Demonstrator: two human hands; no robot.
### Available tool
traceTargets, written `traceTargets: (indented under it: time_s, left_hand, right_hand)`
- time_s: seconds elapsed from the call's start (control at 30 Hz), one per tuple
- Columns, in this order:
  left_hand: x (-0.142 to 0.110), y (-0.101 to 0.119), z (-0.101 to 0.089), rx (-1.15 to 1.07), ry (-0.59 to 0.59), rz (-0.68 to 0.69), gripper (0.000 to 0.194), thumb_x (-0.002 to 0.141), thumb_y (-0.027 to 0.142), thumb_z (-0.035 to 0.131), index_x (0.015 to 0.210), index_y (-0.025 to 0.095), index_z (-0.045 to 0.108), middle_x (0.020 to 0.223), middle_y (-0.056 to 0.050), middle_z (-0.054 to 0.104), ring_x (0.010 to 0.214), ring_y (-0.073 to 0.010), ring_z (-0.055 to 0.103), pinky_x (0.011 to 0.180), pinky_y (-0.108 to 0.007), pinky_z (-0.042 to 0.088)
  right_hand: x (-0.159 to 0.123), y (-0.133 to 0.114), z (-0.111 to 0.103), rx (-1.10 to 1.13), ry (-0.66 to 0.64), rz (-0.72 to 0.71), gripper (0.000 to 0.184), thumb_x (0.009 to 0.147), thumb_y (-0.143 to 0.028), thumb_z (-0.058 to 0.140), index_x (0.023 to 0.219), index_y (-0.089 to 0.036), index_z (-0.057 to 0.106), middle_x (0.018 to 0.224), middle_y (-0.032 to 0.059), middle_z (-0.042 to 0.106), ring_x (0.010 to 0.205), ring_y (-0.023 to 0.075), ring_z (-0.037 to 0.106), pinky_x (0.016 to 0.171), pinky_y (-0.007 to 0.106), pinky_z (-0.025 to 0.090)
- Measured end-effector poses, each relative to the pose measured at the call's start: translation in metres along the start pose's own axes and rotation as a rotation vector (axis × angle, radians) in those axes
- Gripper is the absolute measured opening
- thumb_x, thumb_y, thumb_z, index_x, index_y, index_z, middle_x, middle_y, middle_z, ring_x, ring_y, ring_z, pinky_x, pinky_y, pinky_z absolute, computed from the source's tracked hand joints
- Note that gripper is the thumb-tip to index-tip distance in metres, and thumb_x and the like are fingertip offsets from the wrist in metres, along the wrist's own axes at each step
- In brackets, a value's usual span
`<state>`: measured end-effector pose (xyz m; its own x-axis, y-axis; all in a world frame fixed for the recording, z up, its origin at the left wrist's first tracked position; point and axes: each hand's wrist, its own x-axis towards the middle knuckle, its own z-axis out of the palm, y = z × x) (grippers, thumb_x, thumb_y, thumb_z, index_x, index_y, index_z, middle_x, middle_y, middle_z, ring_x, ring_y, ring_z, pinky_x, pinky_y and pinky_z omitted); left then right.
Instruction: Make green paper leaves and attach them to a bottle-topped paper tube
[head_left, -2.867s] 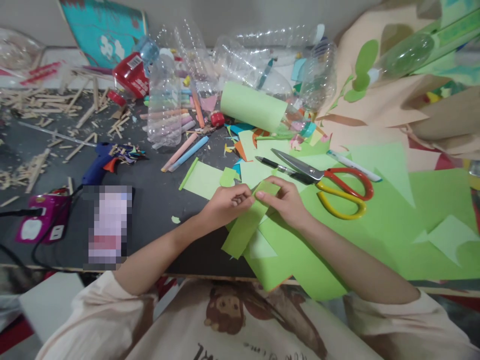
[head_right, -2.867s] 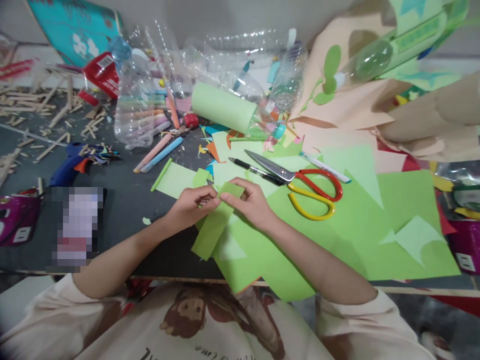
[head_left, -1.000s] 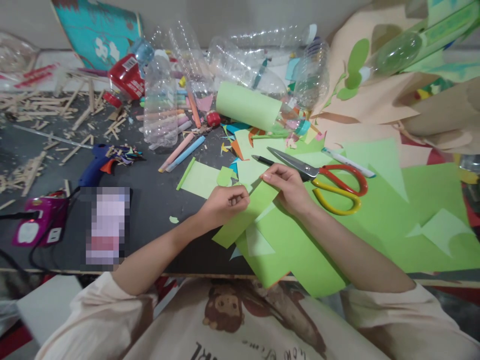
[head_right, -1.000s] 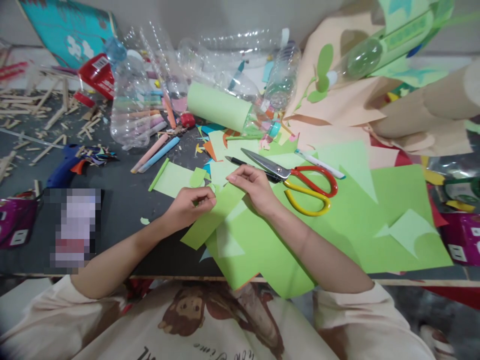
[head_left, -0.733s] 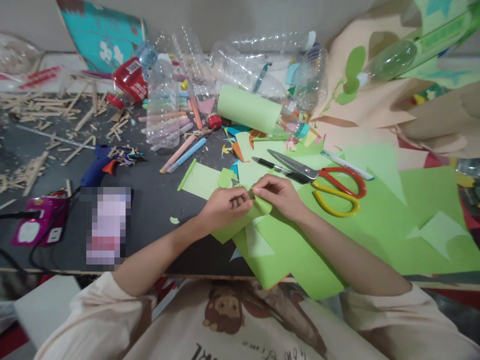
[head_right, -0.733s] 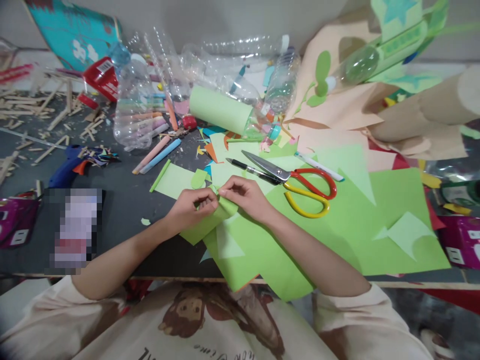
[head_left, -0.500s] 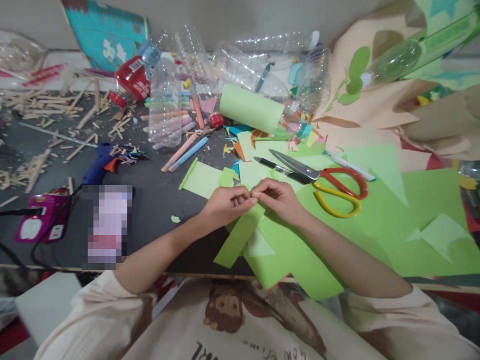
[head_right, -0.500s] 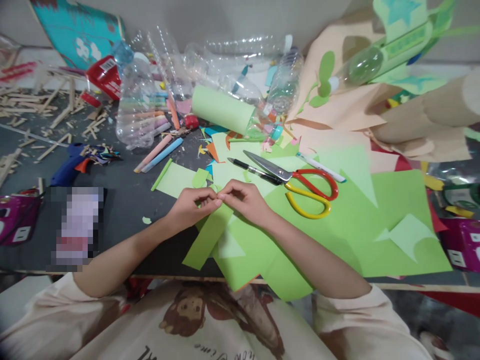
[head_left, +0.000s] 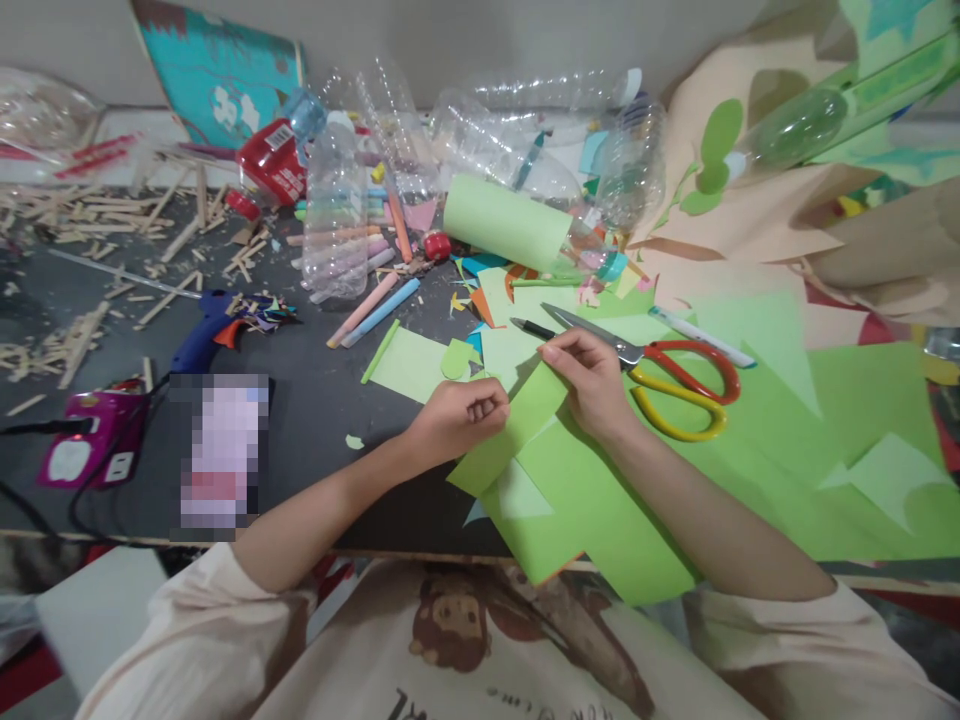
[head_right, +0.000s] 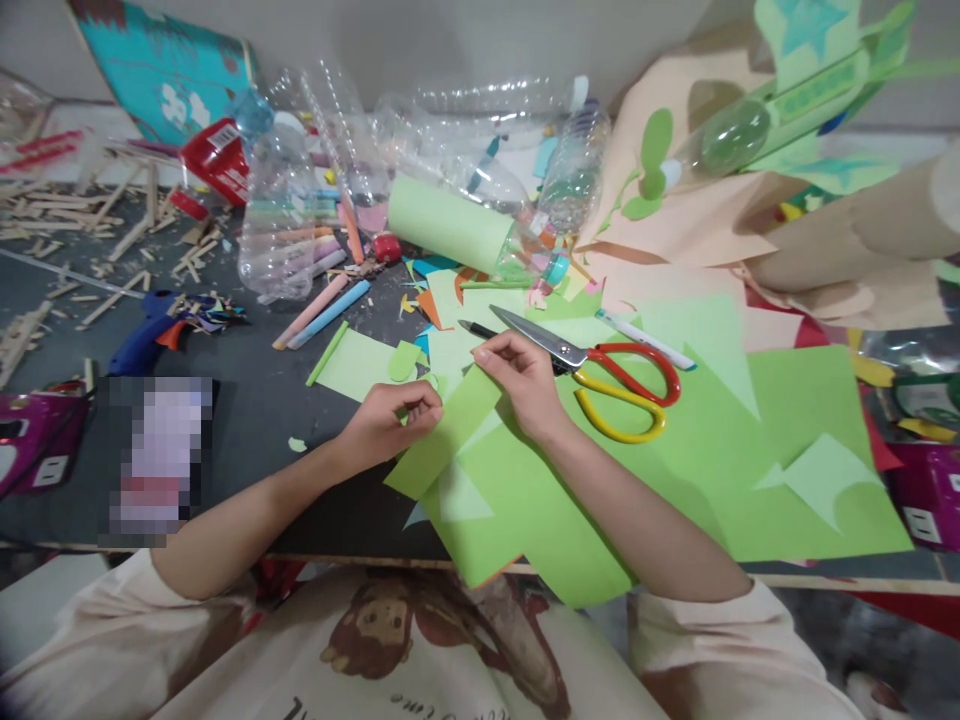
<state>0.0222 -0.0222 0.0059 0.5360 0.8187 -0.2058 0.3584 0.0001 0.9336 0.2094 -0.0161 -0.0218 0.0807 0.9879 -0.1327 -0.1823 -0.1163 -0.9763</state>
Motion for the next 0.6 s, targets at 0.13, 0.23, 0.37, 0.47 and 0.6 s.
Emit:
traceTargets:
  time_s: [0.13, 0.23, 0.37, 0.47, 0.6]
  left_hand:
    - [0.002, 0.000, -0.001, -0.095, 0.090, -0.057, 0.019, 0.081, 0.033, 0.049, 0.068, 0.020, 0.047, 0.055, 0.007, 0.038, 0.051, -0.0078, 0.034, 0.050, -0.020, 0.029]
    - [0.002, 0.001, -0.002, -0.167, 0.103, -0.089, 0.021, 0.083, 0.037, 0.049, 0.071, 0.020, 0.045, 0.054, 0.008, 0.033, 0.049, -0.0079, 0.031, 0.048, -0.021, 0.025]
    - [0.002, 0.001, -0.001, -0.205, 0.101, -0.104, 0.022, 0.084, 0.037, 0.049, 0.070, 0.020, 0.044, 0.055, 0.008, 0.031, 0.048, -0.0075, 0.027, 0.048, -0.022, 0.022]
    - [0.002, 0.002, 0.000, -0.226, 0.070, -0.135, 0.022, 0.084, 0.037, 0.049, 0.070, 0.020, 0.044, 0.054, 0.008, 0.031, 0.047, -0.0074, 0.026, 0.047, -0.022, 0.021]
    - [0.003, 0.000, 0.000, -0.192, 0.039, -0.176, 0.023, 0.084, 0.038, 0.048, 0.070, 0.020, 0.044, 0.055, 0.007, 0.031, 0.048, -0.0077, 0.027, 0.047, -0.022, 0.020]
  right_hand:
    - [0.002, -0.001, -0.002, 0.212, -0.137, 0.215, 0.038, 0.072, -0.061, 0.067, 0.080, -0.024, 0.063, 0.062, -0.0027, 0.059, 0.051, 0.0147, 0.055, 0.047, 0.030, 0.049]
    - [0.000, -0.001, 0.000, 0.235, -0.266, 0.293, 0.028, 0.070, -0.047, 0.067, 0.083, -0.022, 0.063, 0.057, -0.0030, 0.058, 0.045, 0.0152, 0.056, 0.043, 0.030, 0.050]
    - [-0.005, -0.007, 0.006, 0.206, -0.317, 0.312, 0.037, 0.065, -0.033, 0.067, 0.101, -0.023, 0.067, 0.067, -0.0022, 0.064, 0.052, 0.0145, 0.059, 0.048, 0.029, 0.051]
    - [-0.006, -0.011, 0.007, 0.238, -0.310, 0.332, 0.038, 0.060, -0.033, 0.072, 0.097, -0.025, 0.070, 0.069, -0.0026, 0.064, 0.058, 0.0145, 0.060, 0.053, 0.029, 0.052]
    - [-0.005, -0.008, 0.004, 0.268, -0.347, 0.346, 0.040, 0.054, -0.036, 0.083, 0.090, -0.026, 0.071, 0.087, 0.0004, 0.071, 0.074, 0.0170, 0.065, 0.066, 0.030, 0.055]
